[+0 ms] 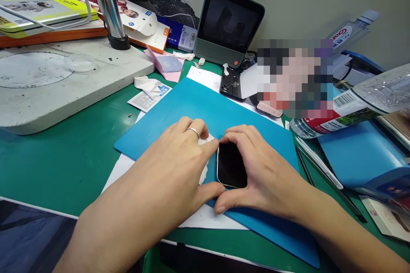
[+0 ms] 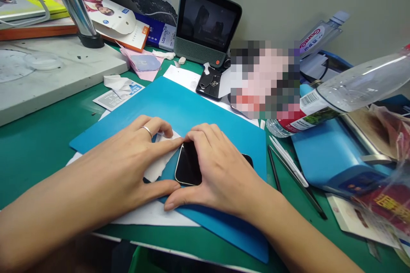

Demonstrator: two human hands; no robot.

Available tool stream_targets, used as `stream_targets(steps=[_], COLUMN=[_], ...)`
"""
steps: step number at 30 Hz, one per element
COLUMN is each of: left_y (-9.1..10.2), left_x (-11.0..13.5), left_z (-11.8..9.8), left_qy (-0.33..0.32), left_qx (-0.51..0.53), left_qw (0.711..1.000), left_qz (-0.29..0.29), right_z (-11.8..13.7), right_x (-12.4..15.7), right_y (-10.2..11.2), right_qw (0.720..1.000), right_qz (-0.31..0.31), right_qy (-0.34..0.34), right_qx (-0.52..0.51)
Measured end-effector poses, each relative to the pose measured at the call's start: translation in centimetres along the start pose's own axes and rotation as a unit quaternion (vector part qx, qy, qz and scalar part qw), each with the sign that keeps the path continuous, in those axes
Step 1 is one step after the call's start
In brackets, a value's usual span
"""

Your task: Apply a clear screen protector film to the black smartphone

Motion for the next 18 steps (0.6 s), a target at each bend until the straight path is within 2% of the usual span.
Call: stream_targets(steps=[18], left_y=[0.01], left_x=[0.10], left_z=[-0.09], left_qy=[-0.013], left_qx=[-0.026], left_qw=[0.999], left_qz=[-0.013], right_z=[0.01], right_x=[-0.12], right_y=[-0.01], right_qw=[1.000], right_qz=[-0.001], right_qy=[0.000], right_qx=[-0.002])
Point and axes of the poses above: each hand's wrist, its own x-axis away from the middle knuckle, its own y-axis out of the back of the hand, z = x × y, the point moved 3 cm from there along -x, towards the middle knuckle, and after that the axes turned 12 degrees about x, right-handed, at the moved point
